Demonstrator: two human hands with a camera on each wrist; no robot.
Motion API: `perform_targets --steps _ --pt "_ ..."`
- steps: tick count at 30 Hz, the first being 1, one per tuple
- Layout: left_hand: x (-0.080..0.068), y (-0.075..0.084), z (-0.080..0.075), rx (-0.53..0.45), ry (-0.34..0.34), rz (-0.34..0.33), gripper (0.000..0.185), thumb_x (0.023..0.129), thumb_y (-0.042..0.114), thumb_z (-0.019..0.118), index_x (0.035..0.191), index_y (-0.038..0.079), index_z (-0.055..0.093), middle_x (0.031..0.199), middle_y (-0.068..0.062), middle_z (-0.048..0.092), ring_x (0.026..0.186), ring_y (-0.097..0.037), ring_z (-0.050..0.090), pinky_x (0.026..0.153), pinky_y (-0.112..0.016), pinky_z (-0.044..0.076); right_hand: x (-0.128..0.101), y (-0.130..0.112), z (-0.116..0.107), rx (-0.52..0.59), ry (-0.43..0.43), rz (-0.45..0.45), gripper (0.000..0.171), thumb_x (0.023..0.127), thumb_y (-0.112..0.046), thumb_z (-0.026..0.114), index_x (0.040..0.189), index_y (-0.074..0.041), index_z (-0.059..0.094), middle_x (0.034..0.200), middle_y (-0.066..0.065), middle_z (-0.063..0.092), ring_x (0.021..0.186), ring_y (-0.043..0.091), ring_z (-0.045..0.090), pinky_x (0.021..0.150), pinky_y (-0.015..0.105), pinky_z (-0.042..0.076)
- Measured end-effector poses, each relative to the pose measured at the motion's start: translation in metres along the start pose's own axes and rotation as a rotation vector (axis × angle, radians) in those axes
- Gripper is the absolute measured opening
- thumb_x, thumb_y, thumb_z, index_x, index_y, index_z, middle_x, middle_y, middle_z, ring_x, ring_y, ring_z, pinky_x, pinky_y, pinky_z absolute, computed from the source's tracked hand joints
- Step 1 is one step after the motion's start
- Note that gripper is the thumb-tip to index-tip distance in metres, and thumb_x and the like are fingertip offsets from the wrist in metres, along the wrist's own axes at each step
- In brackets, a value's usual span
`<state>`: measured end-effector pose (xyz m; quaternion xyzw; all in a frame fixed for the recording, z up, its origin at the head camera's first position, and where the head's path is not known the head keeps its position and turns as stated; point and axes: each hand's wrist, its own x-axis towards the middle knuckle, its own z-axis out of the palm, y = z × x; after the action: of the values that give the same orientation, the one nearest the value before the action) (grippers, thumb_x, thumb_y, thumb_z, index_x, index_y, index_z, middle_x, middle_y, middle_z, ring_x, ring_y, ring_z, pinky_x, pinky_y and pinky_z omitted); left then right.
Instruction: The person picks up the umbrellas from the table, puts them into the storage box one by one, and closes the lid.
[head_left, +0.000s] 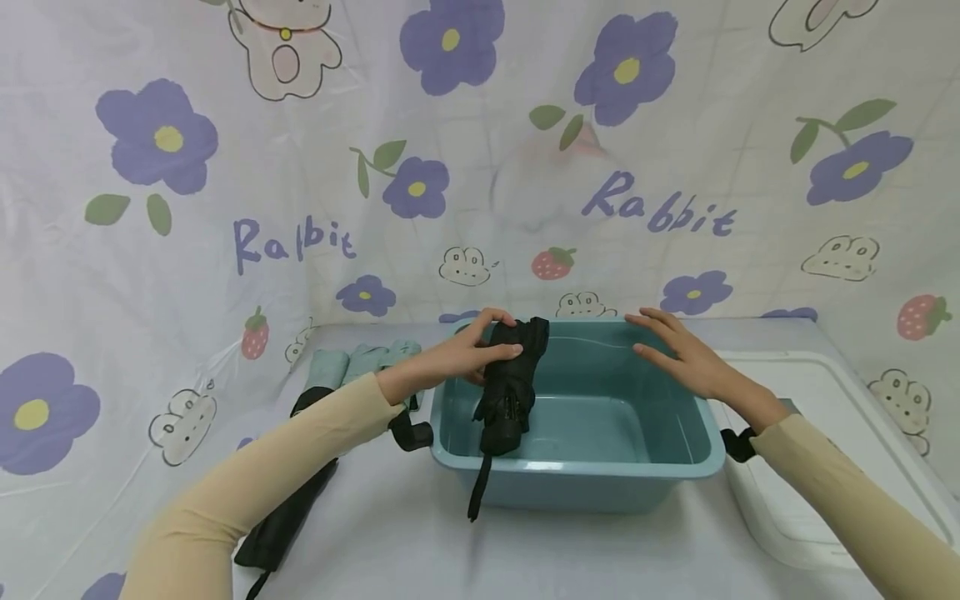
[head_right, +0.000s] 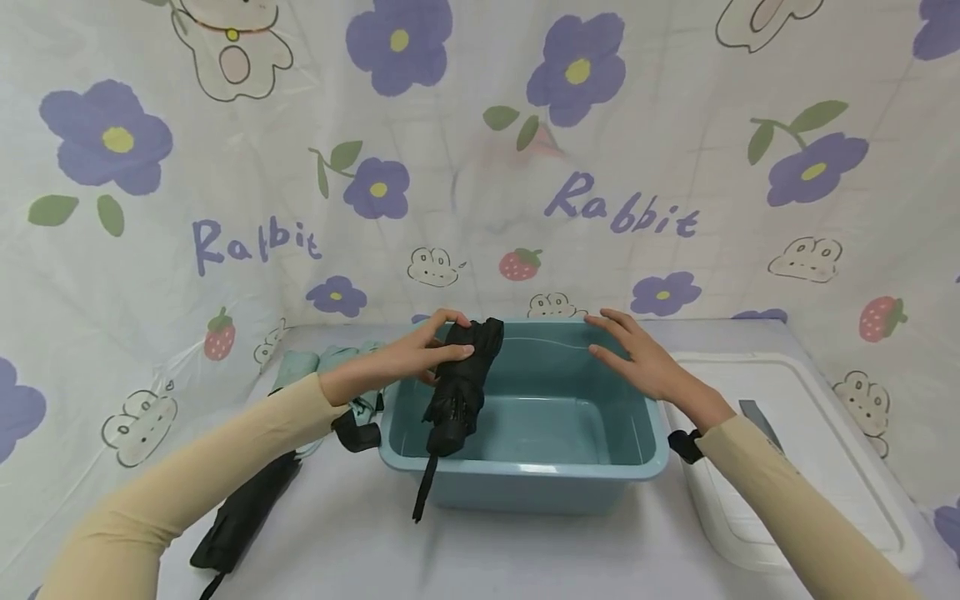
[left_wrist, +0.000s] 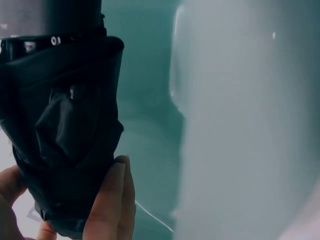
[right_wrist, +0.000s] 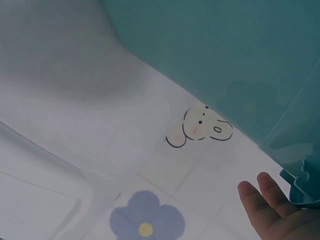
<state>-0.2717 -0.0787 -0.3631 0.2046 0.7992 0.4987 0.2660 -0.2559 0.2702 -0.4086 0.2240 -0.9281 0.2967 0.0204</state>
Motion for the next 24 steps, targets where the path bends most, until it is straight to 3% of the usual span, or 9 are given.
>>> perform_targets --steps 5,10,18,24 --pt "0.003 0.005 0.0 -0.013 -0.032 0.015 0.041 0.094 0.033 0.053 0.127 0.029 0.029 0.114 -0.02 0.052 0.084 -0.029 0.066 0.071 -0.041 0.055 0.001 0.002 0.0 0.001 0.005 -0.004 0.053 0.097 -0.031 0.049 0.144 -0.013 0.032 0.149 0.019 0.02 0.133 0.047 0.022 0.097 0.07 0.022" --pt "0.005 0.013 0.004 -0.015 -0.053 -0.01 0.041 0.093 0.033 0.054 0.127 0.03 0.03 0.112 -0.02 0.055 0.083 -0.028 0.067 0.072 -0.04 0.055 0.0 0.003 0.001 0.004 0.008 -0.004 0.053 0.096 -0.031 0.049 0.144 -0.014 0.032 0.149 0.019 0.02 0.133 0.046 0.022 0.097 0.07 0.021" --pt "0.01 0.028 0.016 -0.043 -0.104 0.009 0.042 0.095 0.028 0.052 0.127 0.025 0.025 0.109 -0.021 0.055 0.079 -0.026 0.066 0.072 -0.039 0.054 0.0 0.002 0.001 0.005 0.008 0.0 0.053 0.097 -0.031 0.049 0.144 -0.014 0.032 0.149 0.02 0.02 0.134 0.046 0.022 0.098 0.069 0.021" --pt "0.017 0.035 0.026 -0.085 -0.104 -0.017 0.043 0.094 0.027 0.054 0.127 0.025 0.025 0.111 -0.02 0.053 0.073 -0.023 0.065 0.071 -0.039 0.055 0.001 0.001 0.001 0.002 0.006 0.005 0.052 0.098 -0.031 0.047 0.144 -0.014 0.032 0.15 0.019 0.019 0.134 0.045 0.021 0.099 0.068 0.021"
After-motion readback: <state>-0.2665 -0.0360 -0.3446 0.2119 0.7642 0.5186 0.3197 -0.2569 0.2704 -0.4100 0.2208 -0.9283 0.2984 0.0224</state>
